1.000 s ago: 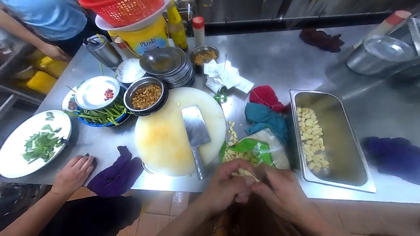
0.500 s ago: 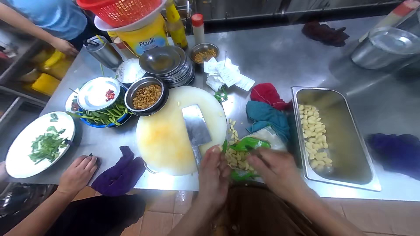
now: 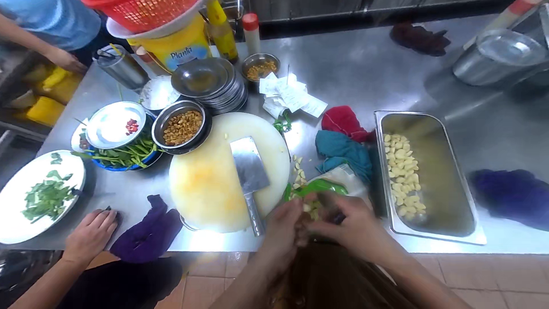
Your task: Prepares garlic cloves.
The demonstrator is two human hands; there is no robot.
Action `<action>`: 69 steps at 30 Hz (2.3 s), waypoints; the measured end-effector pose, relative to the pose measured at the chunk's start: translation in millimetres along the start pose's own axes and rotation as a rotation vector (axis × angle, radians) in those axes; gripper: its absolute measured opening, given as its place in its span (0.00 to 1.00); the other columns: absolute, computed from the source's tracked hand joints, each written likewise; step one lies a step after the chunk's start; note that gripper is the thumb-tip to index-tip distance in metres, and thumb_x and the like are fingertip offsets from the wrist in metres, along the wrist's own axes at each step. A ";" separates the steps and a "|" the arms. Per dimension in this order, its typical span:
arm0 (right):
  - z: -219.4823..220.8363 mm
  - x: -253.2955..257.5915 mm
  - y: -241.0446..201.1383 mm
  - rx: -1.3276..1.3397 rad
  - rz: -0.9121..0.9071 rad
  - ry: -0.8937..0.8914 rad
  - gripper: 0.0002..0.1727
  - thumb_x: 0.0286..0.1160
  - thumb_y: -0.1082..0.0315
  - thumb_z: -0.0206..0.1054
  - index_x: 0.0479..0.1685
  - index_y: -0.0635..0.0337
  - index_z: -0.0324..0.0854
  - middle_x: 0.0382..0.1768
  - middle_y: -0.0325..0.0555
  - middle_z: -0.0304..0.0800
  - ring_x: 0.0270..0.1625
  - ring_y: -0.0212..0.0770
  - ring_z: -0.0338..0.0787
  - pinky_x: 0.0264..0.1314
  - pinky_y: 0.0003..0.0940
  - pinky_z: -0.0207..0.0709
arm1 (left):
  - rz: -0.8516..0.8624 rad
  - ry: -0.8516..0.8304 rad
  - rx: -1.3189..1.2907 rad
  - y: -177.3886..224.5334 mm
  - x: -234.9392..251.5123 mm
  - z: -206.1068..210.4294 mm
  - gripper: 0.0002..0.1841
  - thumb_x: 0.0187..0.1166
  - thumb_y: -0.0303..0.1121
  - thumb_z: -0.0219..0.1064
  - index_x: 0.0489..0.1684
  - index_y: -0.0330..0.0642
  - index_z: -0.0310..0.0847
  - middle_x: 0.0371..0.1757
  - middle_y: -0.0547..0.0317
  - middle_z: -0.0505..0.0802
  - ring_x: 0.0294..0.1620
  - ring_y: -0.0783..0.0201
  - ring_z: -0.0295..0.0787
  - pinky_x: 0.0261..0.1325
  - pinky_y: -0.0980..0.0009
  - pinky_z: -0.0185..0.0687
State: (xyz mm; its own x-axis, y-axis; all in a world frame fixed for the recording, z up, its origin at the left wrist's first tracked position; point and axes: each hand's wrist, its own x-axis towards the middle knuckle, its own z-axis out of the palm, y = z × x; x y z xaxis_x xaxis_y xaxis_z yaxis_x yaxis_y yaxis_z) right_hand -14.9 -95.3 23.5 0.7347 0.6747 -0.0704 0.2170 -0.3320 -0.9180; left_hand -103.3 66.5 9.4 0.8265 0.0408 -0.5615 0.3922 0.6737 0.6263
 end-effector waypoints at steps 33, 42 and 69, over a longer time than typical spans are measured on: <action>4.8 -4.6 15.6 -0.392 -0.062 0.136 0.18 0.74 0.47 0.70 0.48 0.50 0.92 0.31 0.29 0.91 0.30 0.21 0.87 0.34 0.19 0.84 | -0.257 -0.087 -0.122 12.9 19.0 9.5 0.31 0.96 0.53 0.35 0.62 0.34 0.77 0.48 0.45 0.92 0.50 0.52 0.94 0.56 0.54 0.93; -8.2 2.4 13.5 -0.125 0.319 -0.134 0.14 0.64 0.49 0.79 0.40 0.45 0.89 0.28 0.26 0.88 0.29 0.23 0.85 0.33 0.25 0.80 | -0.257 -0.113 -0.009 13.2 20.8 5.8 0.22 0.96 0.41 0.44 0.47 0.36 0.83 0.40 0.51 0.93 0.41 0.58 0.94 0.49 0.59 0.94; -9.7 -13.9 27.4 -0.313 -0.086 -0.006 0.29 0.87 0.34 0.50 0.40 0.51 0.78 0.19 0.27 0.74 0.21 0.19 0.75 0.22 0.18 0.71 | 0.010 -0.355 0.209 21.7 23.5 -6.8 0.06 0.82 0.27 0.66 0.46 0.38 0.89 0.34 0.61 0.91 0.30 0.71 0.88 0.37 0.74 0.88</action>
State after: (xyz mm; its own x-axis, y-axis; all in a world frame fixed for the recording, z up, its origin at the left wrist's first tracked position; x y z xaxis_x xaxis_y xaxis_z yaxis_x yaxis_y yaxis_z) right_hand -12.9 -120.1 3.1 0.7014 0.7128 -0.0010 0.4657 -0.4593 -0.7564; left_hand -78.1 87.1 6.2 0.9045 -0.2350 -0.3560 0.4265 0.5090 0.7477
